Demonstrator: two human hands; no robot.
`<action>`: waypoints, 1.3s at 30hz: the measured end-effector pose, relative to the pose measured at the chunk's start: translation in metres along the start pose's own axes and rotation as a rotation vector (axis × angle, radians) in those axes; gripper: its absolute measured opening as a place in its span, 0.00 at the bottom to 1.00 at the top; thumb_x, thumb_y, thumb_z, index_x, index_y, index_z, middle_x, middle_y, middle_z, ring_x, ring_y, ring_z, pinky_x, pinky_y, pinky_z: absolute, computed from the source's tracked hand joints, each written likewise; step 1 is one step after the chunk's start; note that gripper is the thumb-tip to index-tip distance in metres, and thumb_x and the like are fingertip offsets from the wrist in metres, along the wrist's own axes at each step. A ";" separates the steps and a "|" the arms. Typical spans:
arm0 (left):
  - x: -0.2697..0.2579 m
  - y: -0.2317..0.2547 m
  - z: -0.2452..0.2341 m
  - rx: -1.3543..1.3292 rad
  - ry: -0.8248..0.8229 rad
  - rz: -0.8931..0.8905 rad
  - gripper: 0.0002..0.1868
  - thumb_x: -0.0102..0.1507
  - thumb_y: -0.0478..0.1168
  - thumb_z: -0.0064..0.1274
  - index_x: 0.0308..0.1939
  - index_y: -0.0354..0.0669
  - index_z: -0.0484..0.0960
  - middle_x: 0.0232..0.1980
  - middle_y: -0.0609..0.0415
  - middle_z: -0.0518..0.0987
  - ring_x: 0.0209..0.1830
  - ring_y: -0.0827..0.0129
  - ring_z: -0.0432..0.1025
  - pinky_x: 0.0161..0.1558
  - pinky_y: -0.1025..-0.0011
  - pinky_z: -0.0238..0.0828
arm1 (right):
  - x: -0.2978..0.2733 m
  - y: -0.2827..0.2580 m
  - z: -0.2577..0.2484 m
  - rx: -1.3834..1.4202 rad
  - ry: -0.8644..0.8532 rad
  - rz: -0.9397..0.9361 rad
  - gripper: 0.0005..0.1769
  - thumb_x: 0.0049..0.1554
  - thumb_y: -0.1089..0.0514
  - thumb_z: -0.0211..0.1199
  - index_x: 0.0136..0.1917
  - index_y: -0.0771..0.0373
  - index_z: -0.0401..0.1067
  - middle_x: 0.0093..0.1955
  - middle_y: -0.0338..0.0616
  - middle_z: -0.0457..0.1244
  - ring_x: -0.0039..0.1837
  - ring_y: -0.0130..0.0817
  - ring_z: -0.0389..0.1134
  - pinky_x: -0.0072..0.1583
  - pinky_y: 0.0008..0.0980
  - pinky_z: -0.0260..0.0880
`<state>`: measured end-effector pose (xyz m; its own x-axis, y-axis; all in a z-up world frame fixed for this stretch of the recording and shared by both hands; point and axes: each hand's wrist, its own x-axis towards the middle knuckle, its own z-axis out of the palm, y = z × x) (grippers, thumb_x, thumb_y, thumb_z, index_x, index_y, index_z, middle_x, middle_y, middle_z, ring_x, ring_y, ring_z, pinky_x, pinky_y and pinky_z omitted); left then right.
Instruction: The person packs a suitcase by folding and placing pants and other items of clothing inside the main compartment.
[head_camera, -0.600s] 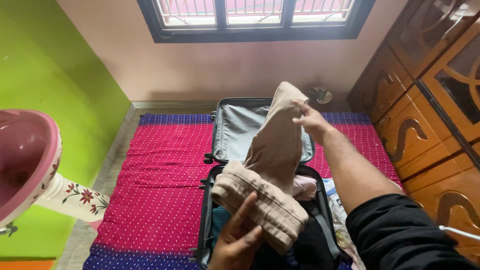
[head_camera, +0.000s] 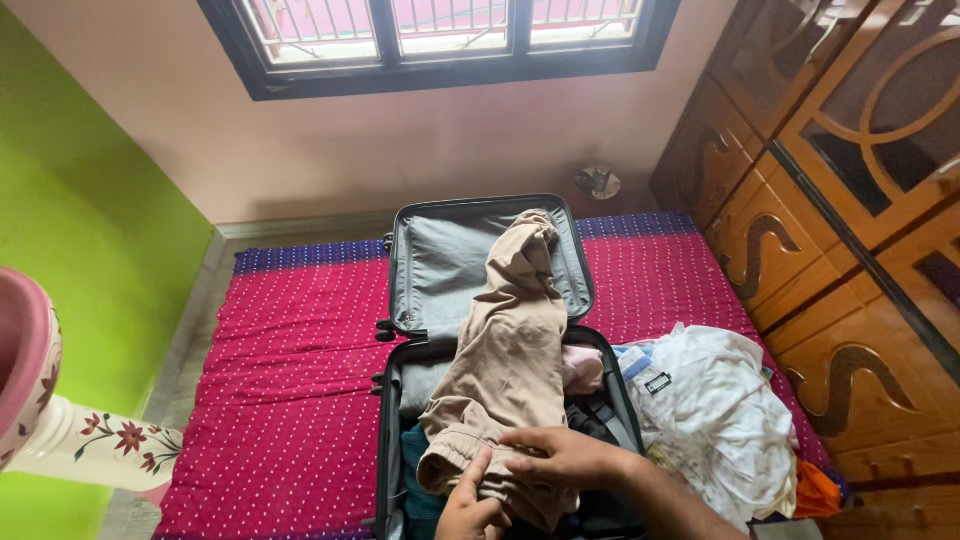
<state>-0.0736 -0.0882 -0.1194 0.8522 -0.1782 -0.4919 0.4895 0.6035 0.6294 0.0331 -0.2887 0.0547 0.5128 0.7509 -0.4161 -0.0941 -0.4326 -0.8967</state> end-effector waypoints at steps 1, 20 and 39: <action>0.001 0.001 0.008 0.061 0.041 0.014 0.55 0.46 0.18 0.45 0.79 0.42 0.52 0.56 0.35 0.80 0.36 0.63 0.77 0.33 0.73 0.73 | -0.004 -0.003 0.005 0.008 0.019 -0.011 0.40 0.58 0.37 0.62 0.76 0.60 0.61 0.70 0.41 0.64 0.69 0.31 0.65 0.68 0.29 0.64; -0.071 0.068 0.052 1.741 0.243 1.299 0.14 0.53 0.52 0.62 0.41 0.60 0.79 0.67 0.43 0.73 0.69 0.54 0.66 0.64 0.53 0.49 | -0.012 0.055 0.052 -0.250 0.184 -0.263 0.15 0.52 0.58 0.64 0.52 0.66 0.77 0.42 0.46 0.69 0.46 0.36 0.71 0.50 0.32 0.71; -0.015 0.105 0.071 1.335 -0.413 0.065 0.21 0.67 0.55 0.51 0.44 0.39 0.81 0.40 0.43 0.83 0.43 0.60 0.78 0.46 0.62 0.73 | -0.014 0.080 0.036 0.069 0.086 0.036 0.26 0.58 0.42 0.67 0.61 0.63 0.73 0.49 0.34 0.69 0.51 0.19 0.67 0.54 0.23 0.68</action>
<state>-0.0215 -0.0773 -0.0037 0.7578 -0.5331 -0.3763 0.0525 -0.5250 0.8495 -0.0121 -0.3154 -0.0165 0.5786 0.6887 -0.4369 -0.1712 -0.4211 -0.8907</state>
